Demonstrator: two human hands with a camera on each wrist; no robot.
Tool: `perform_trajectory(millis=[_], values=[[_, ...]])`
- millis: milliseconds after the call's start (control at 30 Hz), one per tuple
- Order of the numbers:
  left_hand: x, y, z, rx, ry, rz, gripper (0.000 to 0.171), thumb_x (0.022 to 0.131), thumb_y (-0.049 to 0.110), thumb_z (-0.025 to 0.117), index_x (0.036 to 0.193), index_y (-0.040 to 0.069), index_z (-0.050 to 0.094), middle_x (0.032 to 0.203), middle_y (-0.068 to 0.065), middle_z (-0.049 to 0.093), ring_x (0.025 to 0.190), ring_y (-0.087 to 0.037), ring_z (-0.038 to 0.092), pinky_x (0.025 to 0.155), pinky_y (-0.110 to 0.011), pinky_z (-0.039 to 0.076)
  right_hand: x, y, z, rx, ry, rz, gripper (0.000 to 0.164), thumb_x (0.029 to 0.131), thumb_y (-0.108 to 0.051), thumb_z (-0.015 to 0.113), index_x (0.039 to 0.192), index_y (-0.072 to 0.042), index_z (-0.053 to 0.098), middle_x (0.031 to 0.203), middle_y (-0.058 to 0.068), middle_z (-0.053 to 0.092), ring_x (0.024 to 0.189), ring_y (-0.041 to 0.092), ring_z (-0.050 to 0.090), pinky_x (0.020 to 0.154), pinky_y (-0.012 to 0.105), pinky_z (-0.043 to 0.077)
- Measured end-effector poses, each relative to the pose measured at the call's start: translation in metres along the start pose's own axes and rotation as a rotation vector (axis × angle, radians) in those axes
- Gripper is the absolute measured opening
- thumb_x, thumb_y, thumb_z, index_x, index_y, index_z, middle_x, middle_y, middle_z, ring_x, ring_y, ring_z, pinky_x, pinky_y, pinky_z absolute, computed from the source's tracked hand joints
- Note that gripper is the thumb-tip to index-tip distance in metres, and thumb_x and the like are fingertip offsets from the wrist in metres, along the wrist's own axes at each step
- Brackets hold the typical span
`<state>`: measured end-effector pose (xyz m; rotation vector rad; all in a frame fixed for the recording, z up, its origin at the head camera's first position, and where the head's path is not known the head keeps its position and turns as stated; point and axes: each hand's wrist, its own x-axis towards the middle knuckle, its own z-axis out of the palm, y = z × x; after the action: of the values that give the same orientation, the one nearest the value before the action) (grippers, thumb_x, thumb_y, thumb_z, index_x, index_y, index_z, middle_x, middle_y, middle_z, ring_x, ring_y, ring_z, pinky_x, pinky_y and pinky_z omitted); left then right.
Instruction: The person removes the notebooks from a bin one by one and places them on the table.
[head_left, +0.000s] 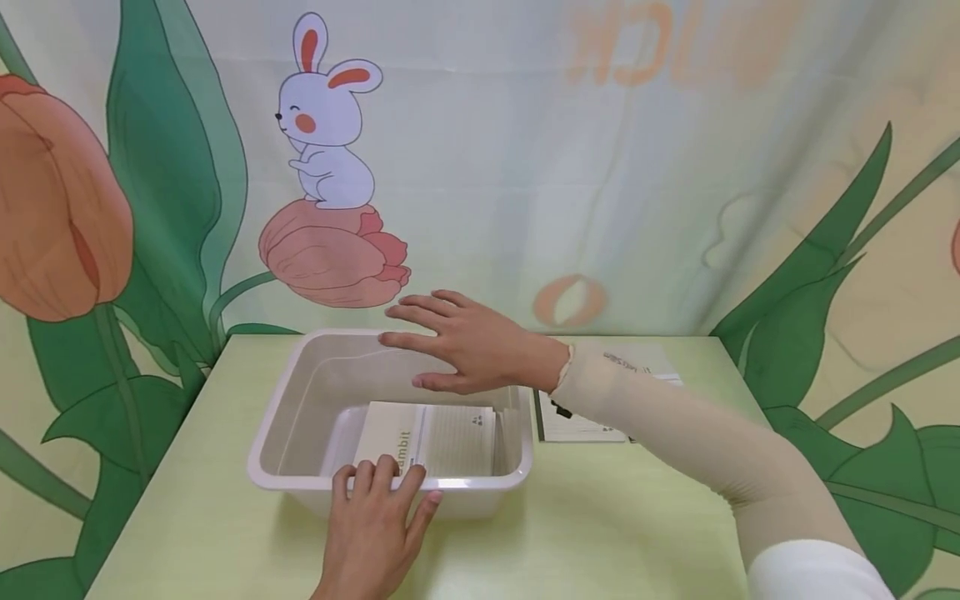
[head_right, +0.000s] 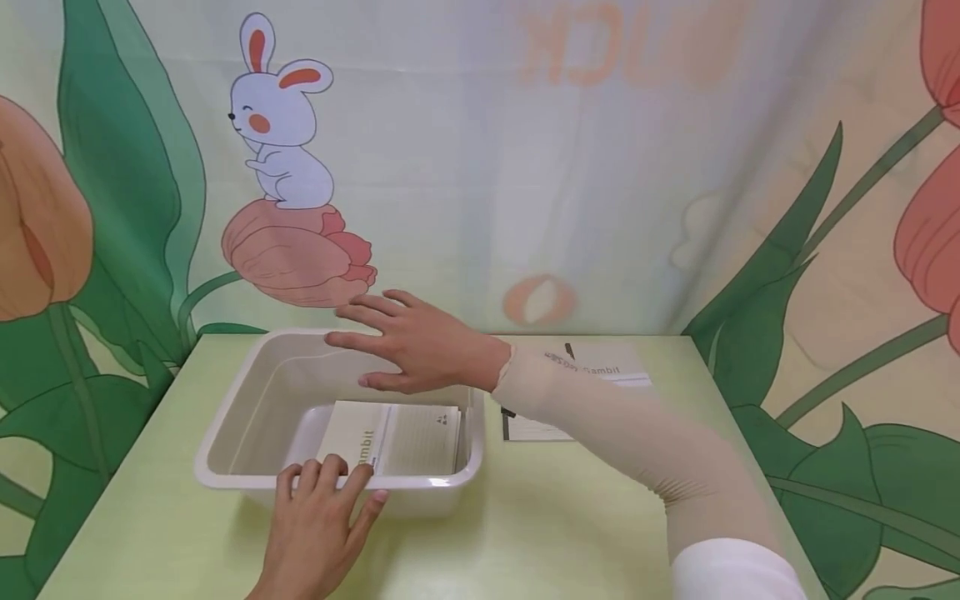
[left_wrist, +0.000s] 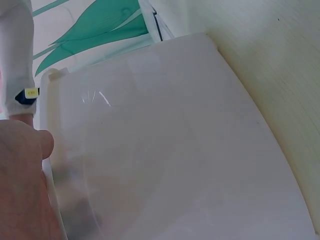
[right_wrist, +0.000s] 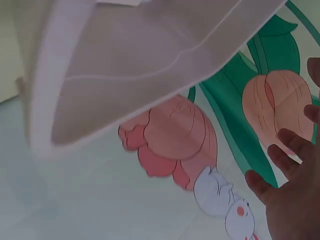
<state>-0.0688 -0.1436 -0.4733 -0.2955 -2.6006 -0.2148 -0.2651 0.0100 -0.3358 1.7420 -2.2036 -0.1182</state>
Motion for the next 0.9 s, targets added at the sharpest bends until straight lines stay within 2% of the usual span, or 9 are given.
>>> perform_trajectory(millis=[300, 467, 667, 833, 900], values=[[-0.001, -0.001, 0.001, 0.000, 0.007, 0.002, 0.044, 0.101, 0.055, 0.035, 0.106, 0.019, 0.058, 0.098, -0.009, 0.053, 0.091, -0.030, 0.047, 0.091, -0.053, 0.035, 0.047, -0.024, 0.025, 0.169, -0.177, -0.109, 0.053, 0.103, -0.047, 0.038, 0.153, -0.029, 0.029, 0.157, -0.003, 0.032, 0.148, 0.014, 0.028, 0.118, 0.036, 0.030], [-0.001, -0.002, 0.001, -0.009, 0.025, -0.001, 0.044, 0.101, 0.055, 0.035, 0.105, 0.018, 0.059, 0.098, -0.010, 0.054, 0.090, -0.031, 0.048, 0.091, -0.053, 0.035, 0.067, -0.036, 0.040, 0.095, -0.274, -0.172, 0.052, 0.104, -0.046, 0.037, 0.153, -0.029, 0.029, 0.155, -0.004, 0.035, 0.145, 0.013, 0.032, 0.119, 0.031, 0.029], [-0.001, -0.002, 0.001, -0.014, 0.042, 0.000, 0.045, 0.102, 0.055, 0.034, 0.103, 0.018, 0.059, 0.095, -0.009, 0.053, 0.088, -0.030, 0.047, 0.090, -0.053, 0.035, 0.082, -0.048, 0.067, 0.036, -0.369, -0.218, 0.051, 0.103, -0.044, 0.042, 0.151, -0.031, 0.030, 0.152, -0.005, 0.040, 0.139, 0.010, 0.040, 0.107, 0.025, 0.041], [-0.001, -0.001, 0.001, -0.008, 0.031, 0.000, 0.044, 0.101, 0.056, 0.035, 0.104, 0.019, 0.059, 0.094, -0.007, 0.052, 0.091, -0.029, 0.048, 0.090, -0.052, 0.035, 0.089, -0.057, 0.091, -0.092, -0.457, -0.238, 0.055, 0.101, -0.050, 0.045, 0.152, -0.039, 0.028, 0.156, -0.008, 0.037, 0.140, 0.010, 0.040, 0.102, 0.026, 0.047], [0.000, -0.001, 0.001, -0.006, 0.019, 0.000, 0.043, 0.100, 0.056, 0.036, 0.105, 0.019, 0.059, 0.095, -0.007, 0.053, 0.092, -0.029, 0.048, 0.090, -0.052, 0.035, 0.090, -0.061, 0.099, -0.113, -0.512, -0.238, 0.057, 0.100, -0.050, 0.048, 0.152, -0.041, 0.027, 0.157, -0.009, 0.035, 0.140, 0.010, 0.040, 0.104, 0.029, 0.046]])
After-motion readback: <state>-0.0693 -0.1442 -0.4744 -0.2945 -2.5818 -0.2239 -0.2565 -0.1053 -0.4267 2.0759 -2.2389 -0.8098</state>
